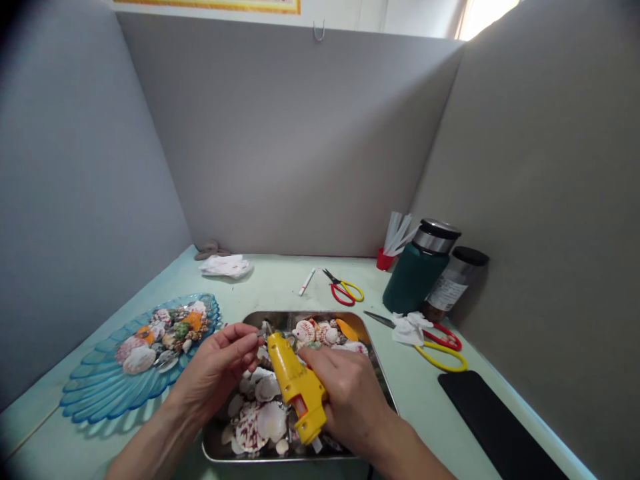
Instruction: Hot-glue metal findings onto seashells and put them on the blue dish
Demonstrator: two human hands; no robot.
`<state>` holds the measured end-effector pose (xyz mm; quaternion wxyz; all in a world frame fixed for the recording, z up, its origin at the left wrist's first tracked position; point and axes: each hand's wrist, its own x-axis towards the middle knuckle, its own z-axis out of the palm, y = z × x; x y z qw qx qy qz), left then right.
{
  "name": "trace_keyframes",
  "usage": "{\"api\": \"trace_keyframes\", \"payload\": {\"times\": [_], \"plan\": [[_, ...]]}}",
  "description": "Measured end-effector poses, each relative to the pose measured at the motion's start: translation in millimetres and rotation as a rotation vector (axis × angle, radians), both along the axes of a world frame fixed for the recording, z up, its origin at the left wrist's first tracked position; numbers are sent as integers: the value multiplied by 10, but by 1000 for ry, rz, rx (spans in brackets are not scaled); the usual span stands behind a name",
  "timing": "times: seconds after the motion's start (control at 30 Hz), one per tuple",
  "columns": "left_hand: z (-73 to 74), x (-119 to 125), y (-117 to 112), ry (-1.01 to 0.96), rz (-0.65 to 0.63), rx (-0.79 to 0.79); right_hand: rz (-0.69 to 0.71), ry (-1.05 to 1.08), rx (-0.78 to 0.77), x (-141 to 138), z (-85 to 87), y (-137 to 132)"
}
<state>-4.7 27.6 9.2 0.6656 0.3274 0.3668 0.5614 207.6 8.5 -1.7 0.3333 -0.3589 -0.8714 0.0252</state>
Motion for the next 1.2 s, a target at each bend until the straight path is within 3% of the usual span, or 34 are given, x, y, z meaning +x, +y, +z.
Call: {"api": "trace_keyframes", "payload": {"times": [0.23,0.57,1.2], "plan": [[1,7,8,66,78,-7,7,12,22,-7,-13,16],[-34,-10,34,39,51,-66,-15,-9,-9,-10,-7,8],[-42,-14,32,57,47,-32,-36,-13,-15,-7,-17,-3]]}}
